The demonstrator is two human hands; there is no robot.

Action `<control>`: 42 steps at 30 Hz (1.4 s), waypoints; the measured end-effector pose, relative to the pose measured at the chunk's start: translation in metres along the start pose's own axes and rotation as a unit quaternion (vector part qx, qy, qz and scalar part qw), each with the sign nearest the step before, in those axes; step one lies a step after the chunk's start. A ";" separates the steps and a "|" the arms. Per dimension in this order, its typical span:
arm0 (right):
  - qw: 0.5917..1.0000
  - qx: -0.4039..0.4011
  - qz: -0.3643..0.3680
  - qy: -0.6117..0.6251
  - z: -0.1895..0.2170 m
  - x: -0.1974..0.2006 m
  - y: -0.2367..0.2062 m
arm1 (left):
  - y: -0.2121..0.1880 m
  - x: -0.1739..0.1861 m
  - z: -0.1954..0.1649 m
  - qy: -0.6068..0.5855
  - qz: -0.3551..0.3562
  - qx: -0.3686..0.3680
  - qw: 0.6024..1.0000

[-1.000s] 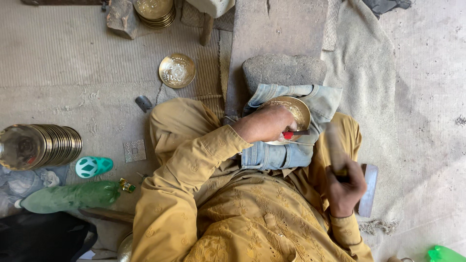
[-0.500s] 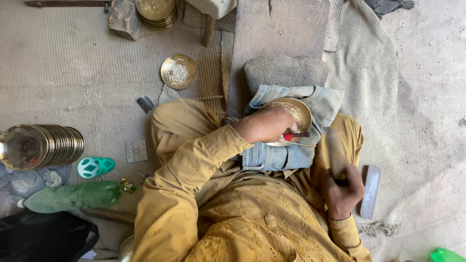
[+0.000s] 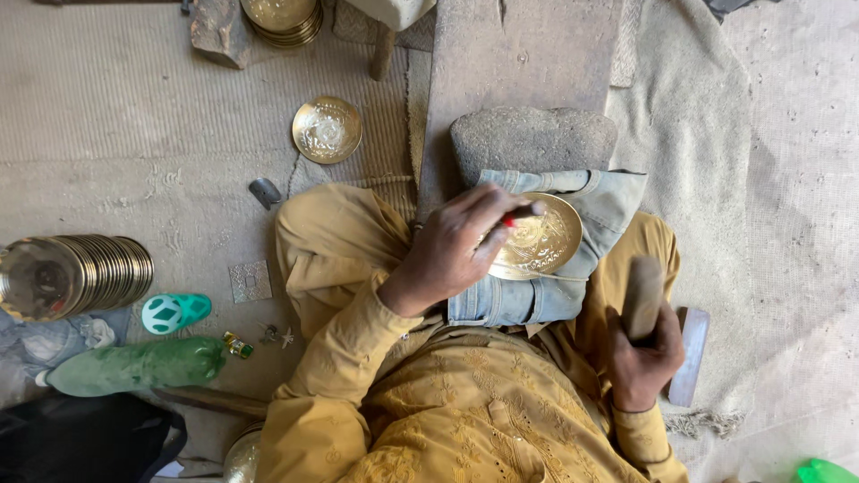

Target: The person sits on the floor with a brass plate resting on a denim pad on their lap. They hold a chisel against the plate's surface with one hand and strike it with a wooden mallet in the other hand, working a decorative pattern into the brass, repositioning the chisel repeatedly across the design.

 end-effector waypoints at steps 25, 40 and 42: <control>0.950 0.306 -0.060 0.025 0.119 -0.064 0.070 | -0.056 0.037 0.006 0.098 -0.192 -0.052 0.975; 0.969 0.228 0.044 0.087 0.136 -0.085 0.072 | -0.081 0.097 0.052 -0.069 -0.337 0.133 0.930; 0.964 0.246 0.025 0.100 0.134 -0.085 0.071 | -0.085 0.105 0.051 -0.096 -0.346 0.117 0.926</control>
Point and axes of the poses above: each hand's wrist, its own y-axis towards the middle knuckle, its own x-axis out of the back of the hand, z = x × y, the point moved 8 cm from there along y, towards the middle knuckle, and after that the axes turned 11 degrees about -y, right-handed, at the moved point
